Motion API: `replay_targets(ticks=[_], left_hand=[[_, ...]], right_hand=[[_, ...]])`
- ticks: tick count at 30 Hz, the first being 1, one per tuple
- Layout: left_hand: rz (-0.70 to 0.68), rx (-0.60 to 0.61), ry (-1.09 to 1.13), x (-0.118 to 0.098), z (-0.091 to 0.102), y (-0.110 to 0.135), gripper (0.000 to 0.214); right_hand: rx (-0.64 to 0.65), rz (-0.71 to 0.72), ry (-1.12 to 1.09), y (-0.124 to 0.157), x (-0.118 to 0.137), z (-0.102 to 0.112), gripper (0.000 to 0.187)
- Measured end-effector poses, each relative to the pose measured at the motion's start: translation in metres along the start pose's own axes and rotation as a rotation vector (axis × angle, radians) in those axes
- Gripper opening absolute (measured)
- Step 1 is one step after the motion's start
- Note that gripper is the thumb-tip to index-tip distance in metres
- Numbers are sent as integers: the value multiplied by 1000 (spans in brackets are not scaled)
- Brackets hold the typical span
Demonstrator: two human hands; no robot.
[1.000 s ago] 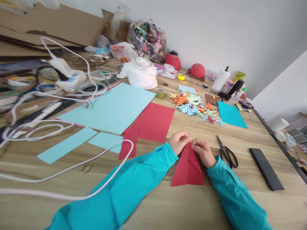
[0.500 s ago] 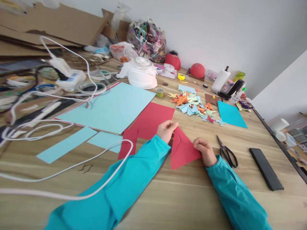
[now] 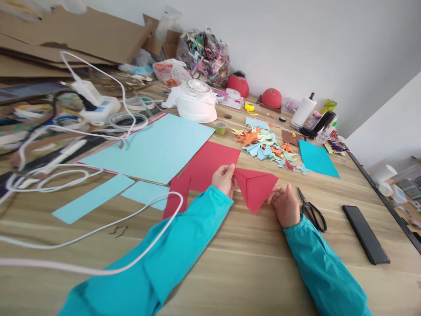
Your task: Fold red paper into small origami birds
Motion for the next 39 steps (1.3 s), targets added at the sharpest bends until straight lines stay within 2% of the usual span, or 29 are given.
replay_targets(ticks=[4,7,9,10,12,15,17,22,24,27,29,31,33,36,39], left_hand=[[-54,-81,18,1,1,-1,35],[-100,-54,32,3,-1,1,38],[-114,21,36,6,-4,5,42],[-106,74,31,7,-6,8,43],[-49,196,-13,13,-11,14,46],[22,305,-77,18,-14,21,46],[21,293,-71,19,-14,23,48],[9,254,-43,21,-12,24,48],[31,312,-89,23,-15,26,47],[96,452,-203,25,-20,35,47],[137,547,-281,26,-23,42,47],[157,627,-344,28,-24,49,45],[164,685,-389,31,-25,54,42],[187,729,-437,35,-25,59,38],[219,748,-467,36,-24,61,38]], right_hand=[[121,95,134,7,1,-6,60],[216,174,393,14,-1,-13,44],[181,189,527,13,-6,-12,32],[129,207,543,9,-8,-9,32],[41,221,525,-2,-10,-1,30],[59,218,531,-17,-12,6,37],[66,229,540,-15,-9,6,33],[130,238,594,11,-4,-9,28],[61,244,559,14,-3,-9,17],[-101,211,391,5,-3,2,24],[-163,167,240,-1,-5,8,24],[-150,141,181,-4,-7,10,21],[-81,139,209,-3,-7,7,19],[1,145,285,1,-5,1,19],[-8,147,311,4,-3,-1,21]])
Point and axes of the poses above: each hand's wrist, its own y-axis away from the middle knuckle, its own z-axis out of the back of the hand, x = y × z, the point moved 4 cm from there along -y, towards the middle knuckle, and after that the axes turned 5 degrees about -x, right-handed, at the moved point
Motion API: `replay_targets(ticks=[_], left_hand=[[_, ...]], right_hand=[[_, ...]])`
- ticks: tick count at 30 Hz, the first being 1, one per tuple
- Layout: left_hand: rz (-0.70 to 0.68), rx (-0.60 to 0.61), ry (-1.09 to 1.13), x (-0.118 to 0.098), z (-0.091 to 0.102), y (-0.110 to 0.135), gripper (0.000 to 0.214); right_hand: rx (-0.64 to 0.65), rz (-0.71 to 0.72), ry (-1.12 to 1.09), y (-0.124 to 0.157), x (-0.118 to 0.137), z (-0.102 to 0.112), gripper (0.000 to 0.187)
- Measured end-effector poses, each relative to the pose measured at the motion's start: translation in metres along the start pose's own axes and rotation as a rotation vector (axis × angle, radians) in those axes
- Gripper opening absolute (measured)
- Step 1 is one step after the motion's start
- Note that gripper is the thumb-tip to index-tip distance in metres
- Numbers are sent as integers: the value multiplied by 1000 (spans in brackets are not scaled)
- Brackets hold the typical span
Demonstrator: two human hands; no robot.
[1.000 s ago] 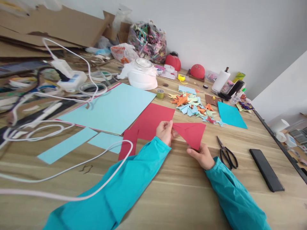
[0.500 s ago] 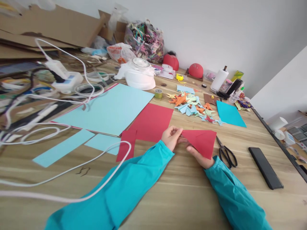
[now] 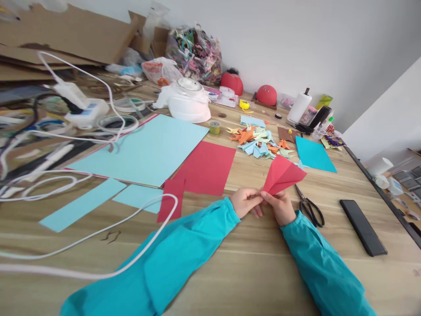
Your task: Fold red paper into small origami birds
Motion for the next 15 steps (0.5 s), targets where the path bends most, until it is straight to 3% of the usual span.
replay_targets(ticks=[11,15], left_hand=[[59,13,-27,3,-2,0,29],[70,-1,-16,4,-1,1,22]], right_hand=[[-17,-91,-148,1,1,-4,17],[-97,-152,-252,-2,0,0,15]])
Point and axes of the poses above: each hand's wrist, its own y-axis away from the middle knuckle, its own z-axis out of the back of the hand, x = y × z, the point moved 4 cm from there along -y, towards the middle knuckle, and after that the axes turned 5 degrees about -x, right-handed, at the moved point
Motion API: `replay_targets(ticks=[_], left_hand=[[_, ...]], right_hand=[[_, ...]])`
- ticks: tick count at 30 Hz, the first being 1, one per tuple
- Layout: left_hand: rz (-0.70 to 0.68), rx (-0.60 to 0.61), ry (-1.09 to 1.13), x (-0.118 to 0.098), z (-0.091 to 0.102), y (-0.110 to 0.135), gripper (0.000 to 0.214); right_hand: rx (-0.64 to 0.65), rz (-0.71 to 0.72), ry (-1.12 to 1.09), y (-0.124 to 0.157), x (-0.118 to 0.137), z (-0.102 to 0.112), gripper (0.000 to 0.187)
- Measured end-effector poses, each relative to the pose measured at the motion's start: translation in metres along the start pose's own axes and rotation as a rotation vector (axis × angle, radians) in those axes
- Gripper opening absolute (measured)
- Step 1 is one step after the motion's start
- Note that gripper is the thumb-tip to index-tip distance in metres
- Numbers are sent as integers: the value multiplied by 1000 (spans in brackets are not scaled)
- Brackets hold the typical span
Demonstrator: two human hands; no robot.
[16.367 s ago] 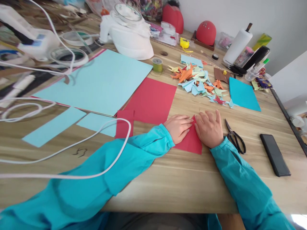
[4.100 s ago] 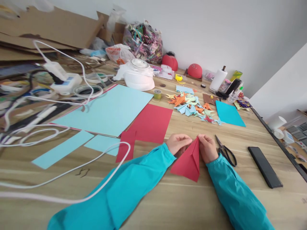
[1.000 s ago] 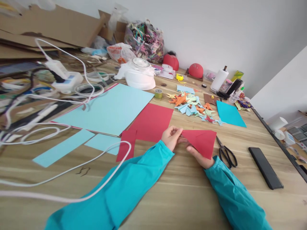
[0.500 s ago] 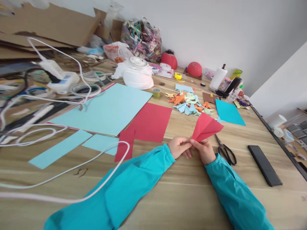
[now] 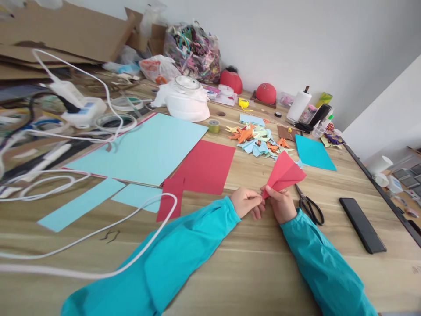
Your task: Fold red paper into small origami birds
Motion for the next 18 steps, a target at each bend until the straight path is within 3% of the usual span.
replay_targets(ticks=[3,6,13,18], left_hand=[[-15,21,-25,1,0,0,21],[-20,2,-27,2,1,0,24],[-53,-14,-28,-5,-1,1,33],[-57,-51,33,-6,0,1,38]], right_hand=[[-91,-28,-120,-6,1,7,13],[-100,-57,-174,-9,2,10,14],[128,0,98,3,2,-5,19],[161,20,125,6,2,-7,13]])
Point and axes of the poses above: each hand's wrist, its own y-axis away from the middle knuckle, its own z-axis out of the back of the hand, x = y × z, the point moved 4 cm from there along -y, towards the middle knuckle, and after that the axes turned 5 degrees about -x, right-handed, at the moved point
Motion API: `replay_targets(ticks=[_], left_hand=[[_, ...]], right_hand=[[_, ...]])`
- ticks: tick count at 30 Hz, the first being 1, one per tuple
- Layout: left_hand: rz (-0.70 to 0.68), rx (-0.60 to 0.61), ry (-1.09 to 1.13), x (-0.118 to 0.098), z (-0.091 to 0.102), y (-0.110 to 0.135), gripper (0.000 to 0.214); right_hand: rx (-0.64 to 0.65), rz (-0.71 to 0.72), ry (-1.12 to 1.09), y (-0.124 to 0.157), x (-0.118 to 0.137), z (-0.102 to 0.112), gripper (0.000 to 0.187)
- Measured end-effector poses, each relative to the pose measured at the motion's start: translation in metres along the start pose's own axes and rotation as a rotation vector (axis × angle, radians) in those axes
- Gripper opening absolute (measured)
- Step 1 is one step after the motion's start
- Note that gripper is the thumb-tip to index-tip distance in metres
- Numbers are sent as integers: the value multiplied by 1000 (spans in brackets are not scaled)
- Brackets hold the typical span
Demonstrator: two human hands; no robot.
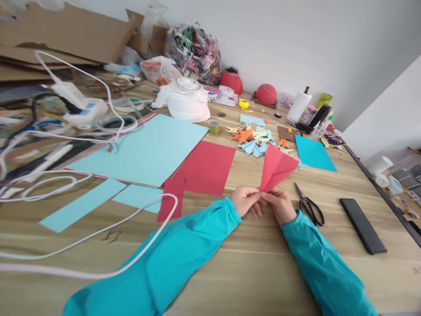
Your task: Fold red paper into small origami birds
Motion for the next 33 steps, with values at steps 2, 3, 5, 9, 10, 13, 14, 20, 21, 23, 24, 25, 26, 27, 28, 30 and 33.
replay_targets(ticks=[2,3,5,9,10,13,14,20,21,23,24,25,26,27,28,30,33], left_hand=[[-21,6,-16,-1,-1,0,37],[-29,8,-25,-1,-1,0,36],[-27,13,-41,-2,-1,1,33],[15,17,-40,-3,-1,2,27],[23,18,-36,-4,-1,3,26],[11,4,-65,-4,-1,4,22],[4,-9,-83,-4,-1,4,20],[25,-18,-116,-2,-3,4,15],[17,-9,-122,-2,-3,5,16],[0,2,-131,-1,-3,5,17],[-5,3,-134,-1,-3,5,17],[-8,1,-133,0,-3,5,17],[-9,-3,-129,0,-3,5,17],[-10,-9,-123,0,-3,5,18],[-10,-16,-115,1,-2,5,18],[-10,-26,-94,0,-2,4,21],[-11,-34,-62,0,-2,3,24]], right_hand=[[-27,-18,-13,-1,-1,1,13],[-43,-32,-25,-1,-2,2,14],[-70,-63,-46,-2,-5,3,15],[-121,-104,-70,-3,-7,5,16],[-126,-109,-80,-4,-7,5,16],[-138,-88,-163,-6,-4,5,15],[-143,-74,-201,-7,-3,6,13],[-185,-62,-283,-11,1,9,12],[-195,-64,-285,-11,2,9,14],[-208,-68,-296,-11,5,9,21],[-213,-66,-301,-11,6,9,24],[-217,-56,-303,-11,6,9,26],[-216,-43,-300,-11,7,9,26],[-210,-30,-289,-11,6,9,23],[-196,-20,-269,-10,6,9,21],[-142,-16,-193,-9,2,8,16],[-60,-19,-47,-5,-4,5,16]])
Point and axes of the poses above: each hand's wrist, its own y-axis away from the middle knuckle, its own z-axis out of the back of the hand, x = y × z, the point moved 4 cm from there along -y, towards the middle knuckle, and after that the axes turned 5 degrees about -x, right-handed, at the moved point
